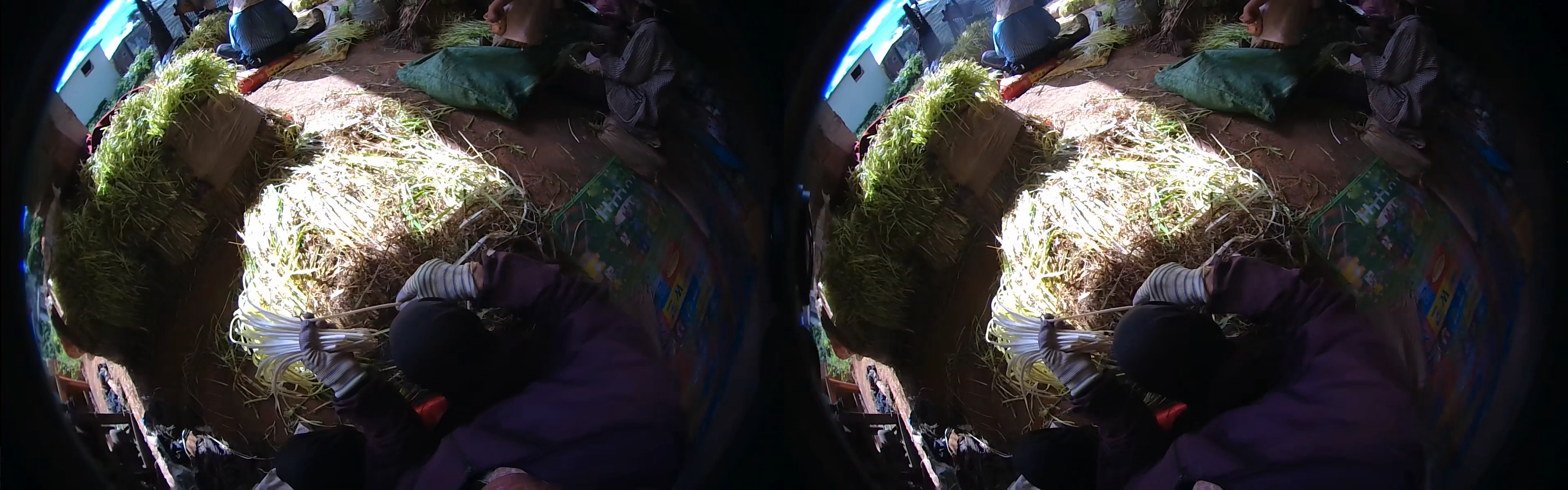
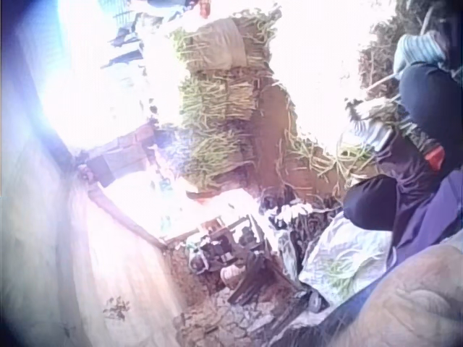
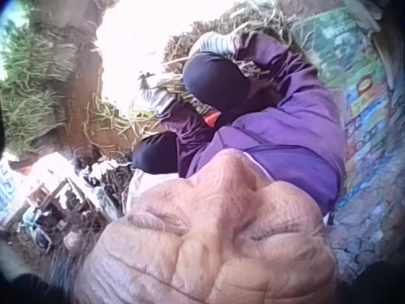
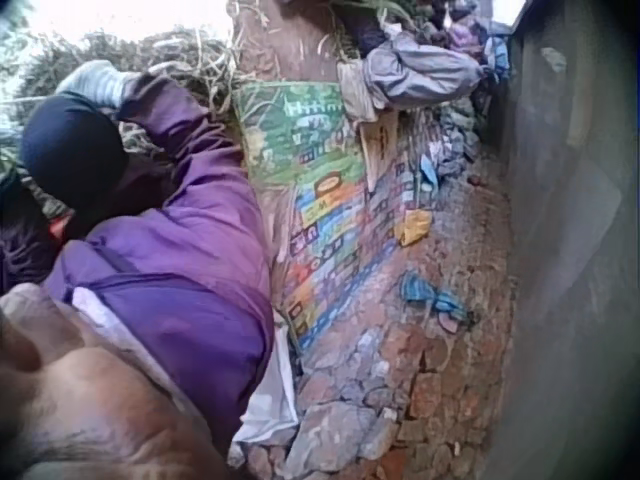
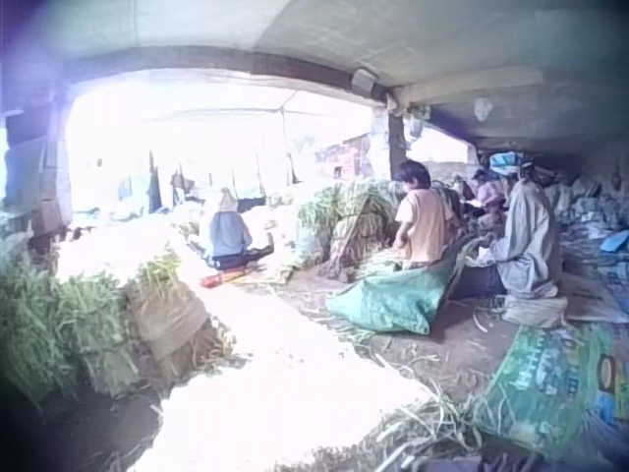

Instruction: The person gathers long, pale plant stalks from a large pile, aligns them into a neat bundle, and ties them together using a thin strip. The person repeats this process to create multiple tied bundles.

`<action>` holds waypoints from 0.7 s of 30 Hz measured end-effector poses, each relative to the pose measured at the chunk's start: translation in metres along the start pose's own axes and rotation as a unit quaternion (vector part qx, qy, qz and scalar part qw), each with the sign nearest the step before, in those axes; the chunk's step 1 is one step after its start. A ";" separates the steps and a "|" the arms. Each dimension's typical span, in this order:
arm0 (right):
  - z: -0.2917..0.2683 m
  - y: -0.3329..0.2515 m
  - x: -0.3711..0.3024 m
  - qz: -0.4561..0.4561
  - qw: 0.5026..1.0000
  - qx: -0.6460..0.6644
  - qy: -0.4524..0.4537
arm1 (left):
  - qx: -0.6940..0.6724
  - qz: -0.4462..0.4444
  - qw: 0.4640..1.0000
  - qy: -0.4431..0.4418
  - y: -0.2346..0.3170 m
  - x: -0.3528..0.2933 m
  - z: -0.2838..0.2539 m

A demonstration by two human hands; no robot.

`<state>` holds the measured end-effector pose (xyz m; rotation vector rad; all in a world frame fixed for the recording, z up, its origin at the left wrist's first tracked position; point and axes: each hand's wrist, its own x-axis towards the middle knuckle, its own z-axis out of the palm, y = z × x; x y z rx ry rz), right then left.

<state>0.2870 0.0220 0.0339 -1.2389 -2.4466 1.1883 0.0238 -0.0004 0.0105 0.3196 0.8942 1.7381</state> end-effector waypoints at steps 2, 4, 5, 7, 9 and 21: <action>-0.009 0.006 -0.019 0.033 0.998 0.044 0.022 | 0.043 0.005 0.999 0.031 -0.009 0.009 -0.016; -0.046 -0.020 -0.041 0.119 0.963 0.243 0.008 | 0.056 -0.031 0.994 0.083 0.005 0.005 -0.002; -0.073 -0.040 -0.043 0.215 0.928 0.303 0.010 | 0.082 -0.066 0.992 0.064 0.015 0.011 -0.017; -0.112 -0.021 -0.068 0.100 0.928 0.299 0.201 | 0.098 -0.129 0.984 0.076 0.017 0.004 0.000; -0.151 -0.003 -0.073 0.044 0.851 0.349 0.391 | 0.017 -0.074 0.996 0.042 0.017 -0.008 0.011; -0.037 -0.067 0.057 0.093 0.984 0.152 -0.029 | -0.065 -0.183 0.979 -0.068 -0.009 -0.011 0.014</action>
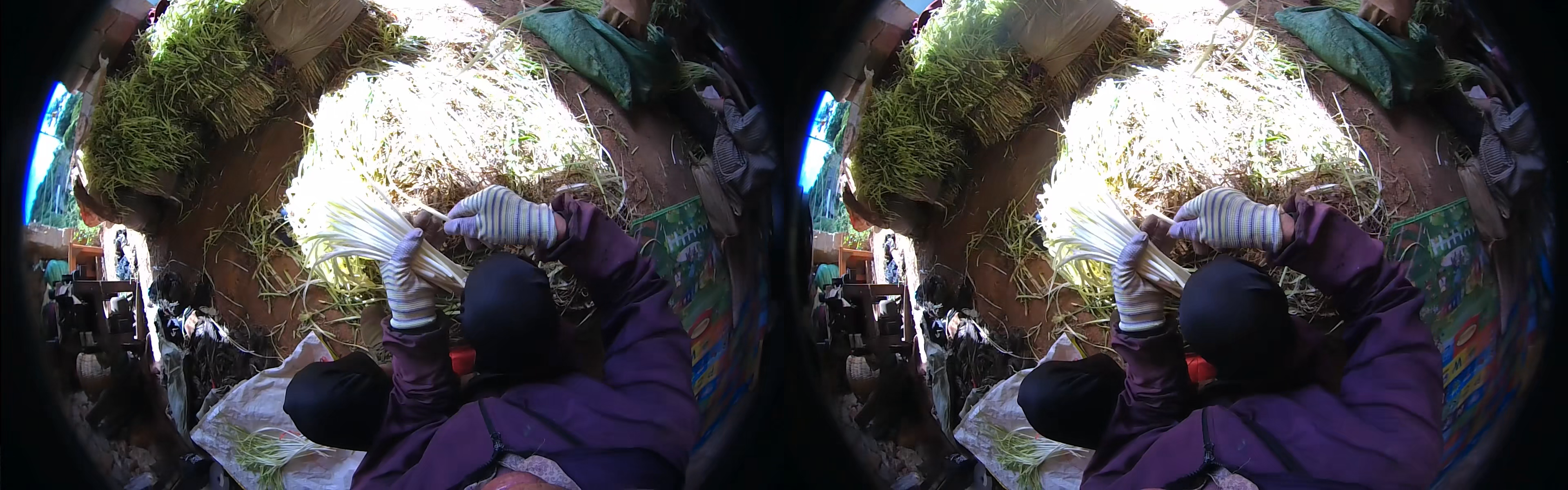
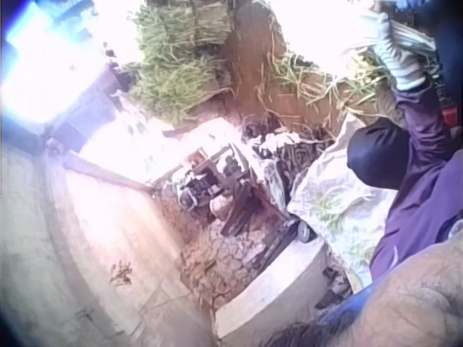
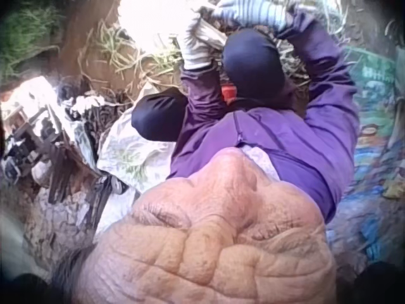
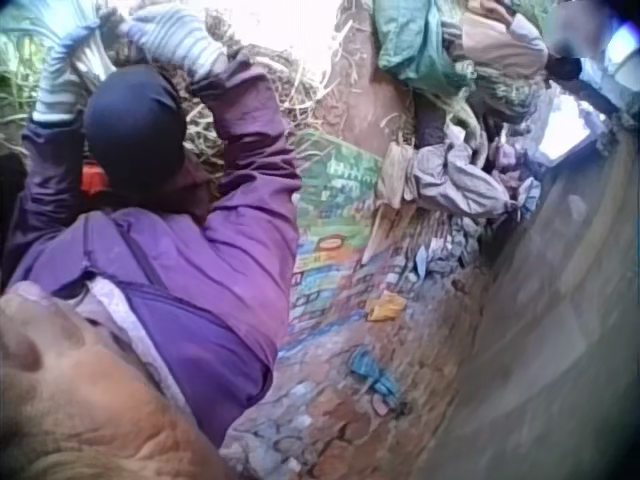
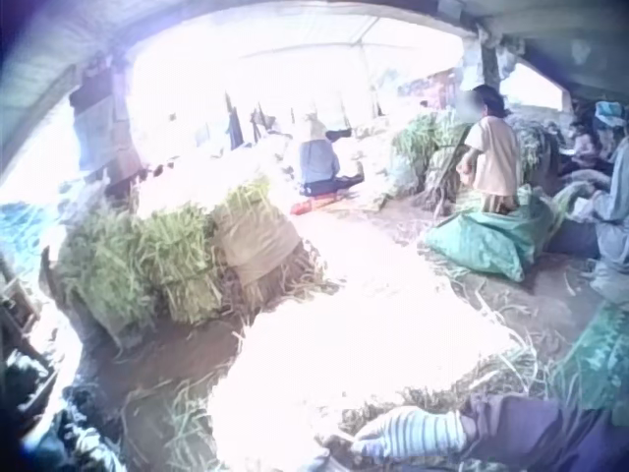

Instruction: The person gathers long, pale plant stalks from a large pile, aligns them into a neat bundle, and ties them together using a thin strip. The person repeats this process to create multiple tied bundles.

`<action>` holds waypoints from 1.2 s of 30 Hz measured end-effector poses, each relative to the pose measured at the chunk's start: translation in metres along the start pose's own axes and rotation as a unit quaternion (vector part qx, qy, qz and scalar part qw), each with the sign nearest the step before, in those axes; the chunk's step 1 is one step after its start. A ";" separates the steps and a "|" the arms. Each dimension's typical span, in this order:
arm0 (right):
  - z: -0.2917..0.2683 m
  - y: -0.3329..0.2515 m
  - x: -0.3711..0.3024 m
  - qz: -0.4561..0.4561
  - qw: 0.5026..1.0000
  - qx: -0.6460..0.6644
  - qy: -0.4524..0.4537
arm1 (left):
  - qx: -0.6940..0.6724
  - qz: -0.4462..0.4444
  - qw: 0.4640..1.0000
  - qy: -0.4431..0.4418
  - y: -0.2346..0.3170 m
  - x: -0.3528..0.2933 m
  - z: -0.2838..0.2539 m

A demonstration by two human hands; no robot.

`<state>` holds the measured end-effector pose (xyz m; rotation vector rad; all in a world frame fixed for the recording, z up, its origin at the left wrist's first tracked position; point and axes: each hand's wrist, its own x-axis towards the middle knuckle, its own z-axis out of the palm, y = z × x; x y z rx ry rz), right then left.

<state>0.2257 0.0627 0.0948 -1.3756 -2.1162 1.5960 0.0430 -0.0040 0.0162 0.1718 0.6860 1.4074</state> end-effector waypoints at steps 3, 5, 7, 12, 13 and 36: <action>0.004 0.006 0.004 -0.005 0.999 0.007 -0.043 | 0.035 0.020 0.999 0.031 -0.006 0.003 0.001; 0.003 0.009 0.004 -0.037 0.998 -0.038 -0.034 | -0.011 -0.025 1.000 0.006 -0.010 0.007 0.000; 0.006 0.019 0.010 -0.102 0.991 -0.077 -0.050 | -0.037 -0.047 0.998 0.029 -0.014 0.008 -0.004; -0.012 0.022 0.019 0.060 0.981 0.180 -0.049 | -0.063 -0.040 0.996 0.056 0.004 0.000 0.009; -0.014 0.039 0.032 -0.003 0.986 0.161 0.042 | -0.056 0.011 0.996 0.075 0.012 0.000 0.010; 0.004 0.101 0.087 0.037 0.933 -0.250 0.257 | -0.277 0.163 0.946 -0.043 0.106 -0.011 -0.042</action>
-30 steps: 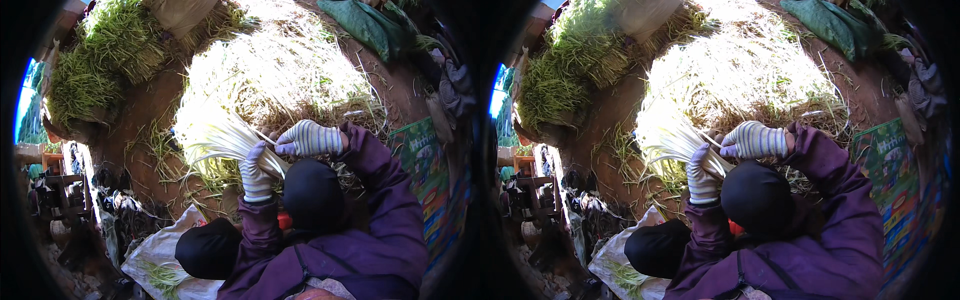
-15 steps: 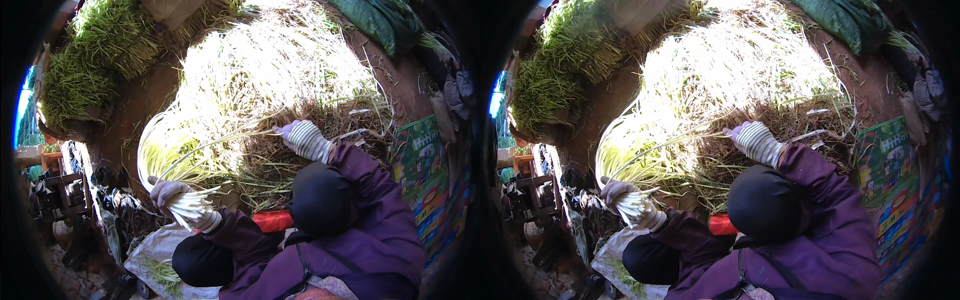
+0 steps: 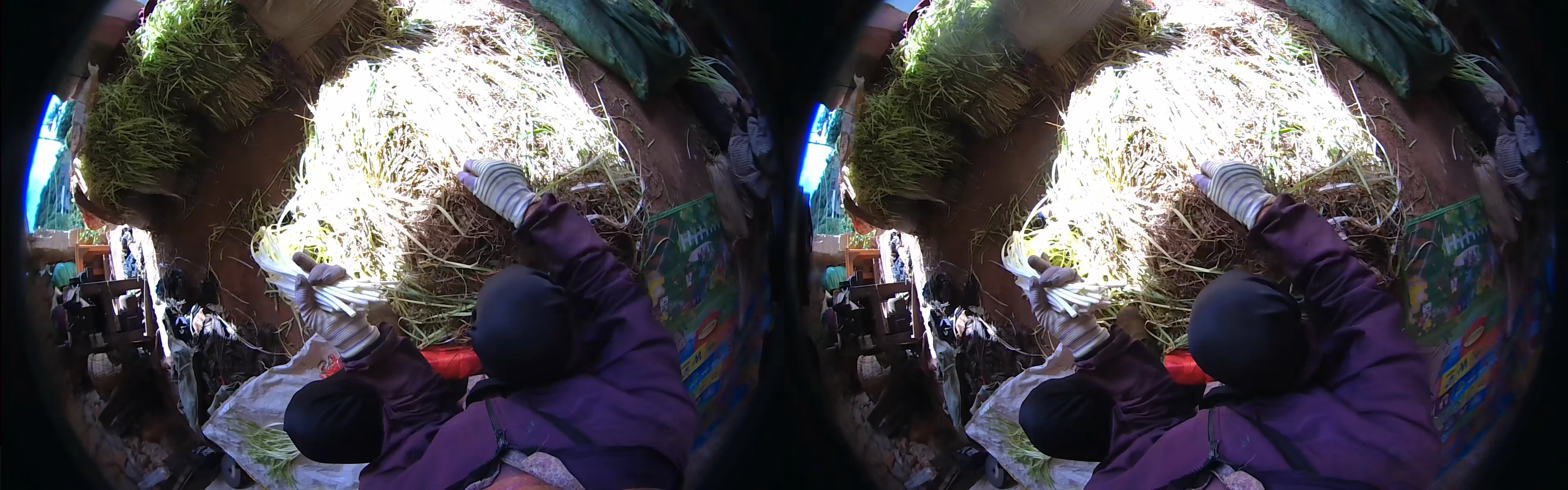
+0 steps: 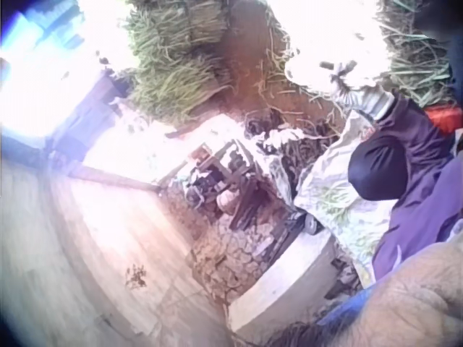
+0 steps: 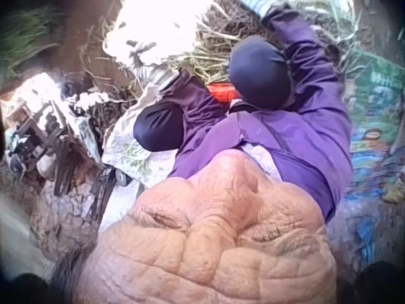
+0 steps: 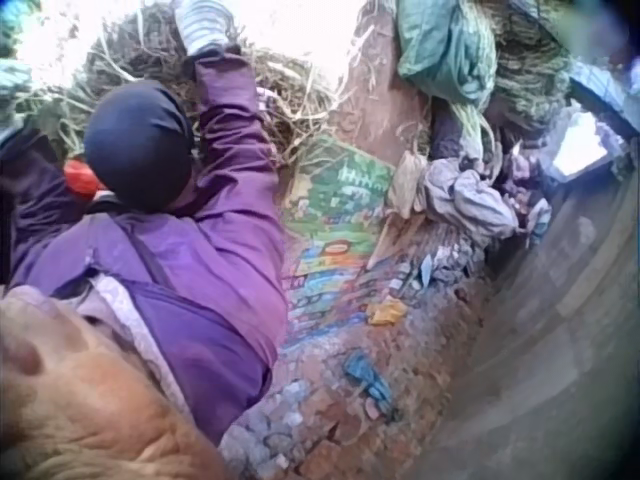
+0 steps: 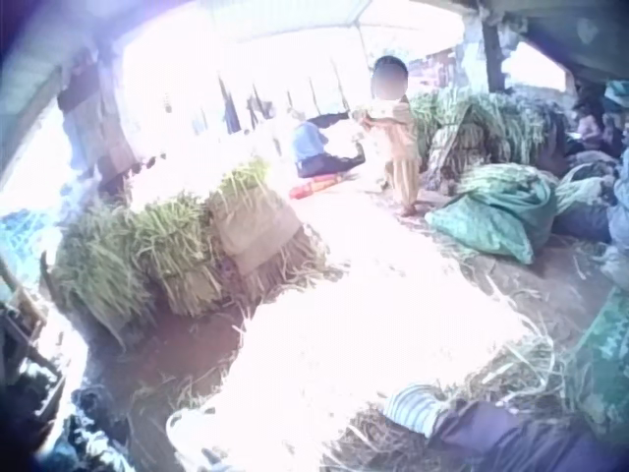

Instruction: The person gathers long, pale plant stalks from a large pile, aligns them into a neat bundle, and ties them together using a thin strip. The person repeats this process to create multiple tied bundles.

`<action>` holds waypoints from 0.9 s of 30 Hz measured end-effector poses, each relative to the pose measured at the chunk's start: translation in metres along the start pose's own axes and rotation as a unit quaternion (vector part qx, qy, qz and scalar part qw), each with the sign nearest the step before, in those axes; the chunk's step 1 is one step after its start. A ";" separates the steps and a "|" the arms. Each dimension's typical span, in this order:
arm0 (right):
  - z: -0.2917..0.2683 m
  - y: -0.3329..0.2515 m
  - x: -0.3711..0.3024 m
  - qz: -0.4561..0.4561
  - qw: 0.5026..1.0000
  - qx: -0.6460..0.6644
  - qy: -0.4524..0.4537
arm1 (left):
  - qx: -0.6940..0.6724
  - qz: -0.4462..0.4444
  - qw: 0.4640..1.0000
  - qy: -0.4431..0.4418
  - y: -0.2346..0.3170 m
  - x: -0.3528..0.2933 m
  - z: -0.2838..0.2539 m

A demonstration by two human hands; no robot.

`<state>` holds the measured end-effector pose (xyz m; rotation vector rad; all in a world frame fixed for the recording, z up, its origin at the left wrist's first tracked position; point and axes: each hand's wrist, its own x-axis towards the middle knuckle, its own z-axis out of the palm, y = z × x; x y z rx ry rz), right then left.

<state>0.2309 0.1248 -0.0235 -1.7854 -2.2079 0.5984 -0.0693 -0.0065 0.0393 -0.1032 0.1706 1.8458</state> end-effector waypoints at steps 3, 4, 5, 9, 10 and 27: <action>0.020 -0.013 0.017 0.031 0.998 -0.061 -0.016 | -0.022 -0.027 0.999 0.004 0.002 0.003 -0.006; 0.020 -0.017 0.023 0.038 0.997 -0.060 -0.032 | -0.047 -0.025 0.998 0.037 0.005 0.001 0.000; 0.017 -0.003 0.022 0.003 0.999 -0.050 0.004 | -0.063 -0.030 0.997 0.027 0.007 0.000 0.000; -0.031 0.054 0.000 0.129 0.933 0.337 0.016 | -0.102 -0.026 0.994 -0.023 0.017 -0.002 -0.002; -0.065 0.071 -0.022 0.175 0.892 0.416 0.021 | -0.113 -0.030 0.993 -0.032 0.012 0.000 -0.006; -0.029 -0.009 -0.104 -0.180 0.969 0.171 0.006 | 0.389 -0.182 0.897 0.100 -0.098 -0.009 -0.025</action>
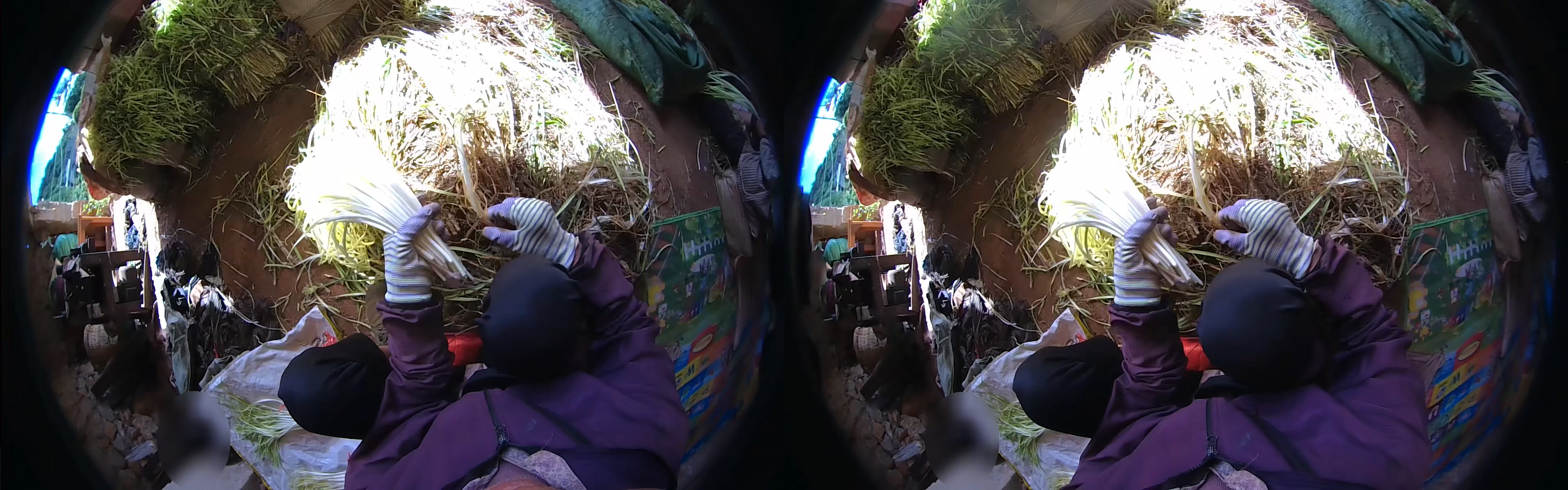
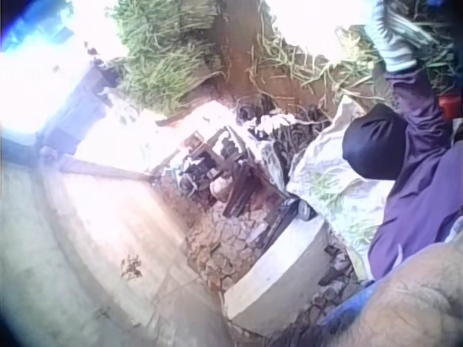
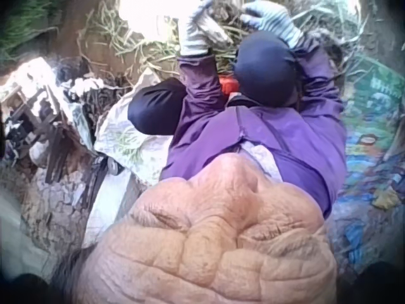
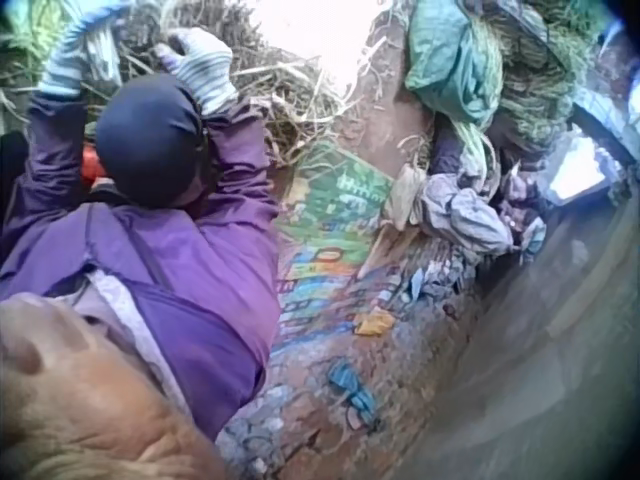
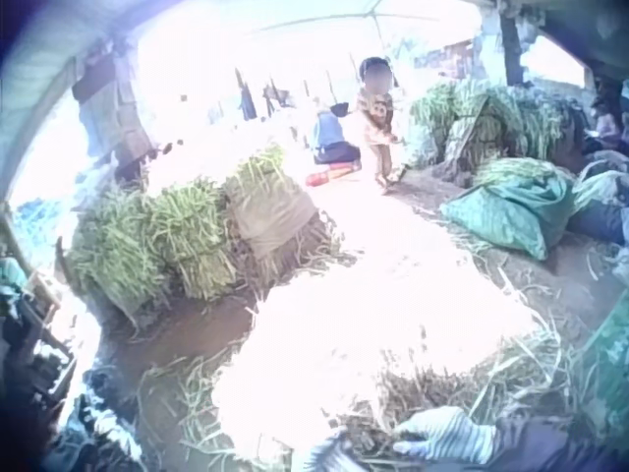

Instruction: The person gathers long, pale plant stalks from a large pile, aligns them into a neat bundle, and ties them together using a thin strip. The person repeats this process to create multiple tied bundles.

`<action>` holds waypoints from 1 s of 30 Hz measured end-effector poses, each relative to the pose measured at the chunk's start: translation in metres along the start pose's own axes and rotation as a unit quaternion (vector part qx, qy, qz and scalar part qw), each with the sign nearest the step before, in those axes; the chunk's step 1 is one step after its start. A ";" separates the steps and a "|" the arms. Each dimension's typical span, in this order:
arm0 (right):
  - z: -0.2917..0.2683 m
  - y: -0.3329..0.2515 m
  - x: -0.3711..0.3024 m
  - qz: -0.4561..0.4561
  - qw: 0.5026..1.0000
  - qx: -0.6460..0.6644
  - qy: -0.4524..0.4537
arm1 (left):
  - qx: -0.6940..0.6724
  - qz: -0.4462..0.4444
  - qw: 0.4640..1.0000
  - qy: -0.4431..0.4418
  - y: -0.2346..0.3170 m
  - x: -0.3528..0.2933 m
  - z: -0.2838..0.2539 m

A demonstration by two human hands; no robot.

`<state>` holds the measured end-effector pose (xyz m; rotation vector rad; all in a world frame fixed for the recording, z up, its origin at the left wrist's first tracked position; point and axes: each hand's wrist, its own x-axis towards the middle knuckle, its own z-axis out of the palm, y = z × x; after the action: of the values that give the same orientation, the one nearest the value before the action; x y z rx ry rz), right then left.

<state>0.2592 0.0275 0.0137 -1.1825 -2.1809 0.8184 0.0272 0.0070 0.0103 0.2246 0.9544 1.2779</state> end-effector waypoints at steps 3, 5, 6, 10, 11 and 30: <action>0.002 -0.004 -0.005 -0.005 0.998 -0.031 -0.045 | 0.088 -0.029 0.996 0.011 -0.027 0.013 0.005; 0.008 -0.001 -0.007 0.003 0.997 0.004 -0.075 | 0.092 -0.042 0.995 0.027 -0.040 0.018 0.001; 0.006 -0.003 -0.008 0.017 0.995 0.008 -0.095 | 0.097 -0.023 0.995 0.025 -0.045 0.021 -0.003; 0.016 0.009 -0.010 0.185 0.947 0.259 -0.035 | 0.119 0.006 0.993 0.002 -0.051 0.025 -0.005; 0.008 0.004 0.004 0.297 0.867 0.392 -0.077 | 0.101 0.000 0.995 0.000 -0.052 0.025 -0.007; 0.032 0.008 0.009 0.250 0.859 0.447 0.020 | -0.096 -0.059 0.993 -0.022 -0.069 0.034 -0.015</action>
<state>0.2373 0.0304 -0.0126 -1.1997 -1.1416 1.7434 0.0646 0.0086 -0.0586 0.0446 0.7900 1.2425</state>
